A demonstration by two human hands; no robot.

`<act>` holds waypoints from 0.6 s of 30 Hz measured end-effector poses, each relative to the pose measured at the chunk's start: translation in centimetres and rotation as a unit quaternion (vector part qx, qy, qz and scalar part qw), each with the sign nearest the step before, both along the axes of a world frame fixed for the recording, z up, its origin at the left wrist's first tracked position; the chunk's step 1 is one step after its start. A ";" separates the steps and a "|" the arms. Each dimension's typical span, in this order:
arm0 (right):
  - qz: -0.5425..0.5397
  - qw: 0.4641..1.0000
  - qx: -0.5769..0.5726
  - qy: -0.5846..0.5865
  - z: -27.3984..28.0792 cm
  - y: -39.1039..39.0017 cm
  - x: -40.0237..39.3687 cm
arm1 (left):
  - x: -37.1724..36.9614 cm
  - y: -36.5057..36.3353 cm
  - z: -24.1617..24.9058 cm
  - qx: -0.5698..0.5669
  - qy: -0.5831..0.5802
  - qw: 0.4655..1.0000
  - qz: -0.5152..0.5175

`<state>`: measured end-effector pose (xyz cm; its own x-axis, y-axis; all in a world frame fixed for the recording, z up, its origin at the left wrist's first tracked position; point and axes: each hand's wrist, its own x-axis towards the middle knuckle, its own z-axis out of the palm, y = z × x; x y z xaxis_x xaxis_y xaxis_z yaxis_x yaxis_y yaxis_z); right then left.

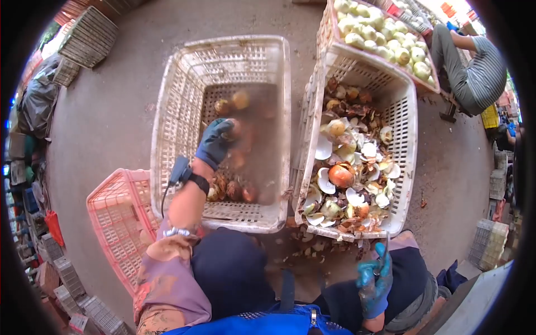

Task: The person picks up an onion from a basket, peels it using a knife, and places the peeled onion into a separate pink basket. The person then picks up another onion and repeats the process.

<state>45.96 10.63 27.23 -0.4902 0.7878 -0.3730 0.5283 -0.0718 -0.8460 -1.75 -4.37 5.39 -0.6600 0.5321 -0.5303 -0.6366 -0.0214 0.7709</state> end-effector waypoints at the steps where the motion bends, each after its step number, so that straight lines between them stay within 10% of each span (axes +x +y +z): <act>1: 0.052 0.998 0.031 0.005 0.0 -0.2 -0.5 | 1.4 0.5 3.9 0.125 -0.043 0.991 0.031; 3: 0.098 0.995 0.023 0.003 0.4 -1.0 -1.0 | 3.9 0.9 10.3 0.258 -0.068 0.962 0.055; 5: 0.154 0.982 0.101 0.036 -0.3 -1.5 -1.1 | 6.5 0.5 15.1 0.063 0.346 0.936 -0.028; 8: 0.181 0.967 0.117 0.133 0.2 -2.7 -1.8 | 11.0 -1.7 19.7 0.094 0.368 0.925 -0.004; 12: 0.100 0.943 -0.158 0.277 5.3 -4.9 -4.9 | 19.6 -4.5 28.4 0.263 0.250 0.929 -0.075; 18: 0.118 0.880 -0.155 0.434 5.7 -8.8 -5.5 | 29.1 -5.4 28.0 0.259 0.364 0.881 -0.155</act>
<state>40.44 1.88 32.90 -0.8322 0.5527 0.0437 -0.2761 -0.3448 -0.8972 27.36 -9.73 33.43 -0.5053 0.7930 0.3403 -0.0145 -0.4022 0.9154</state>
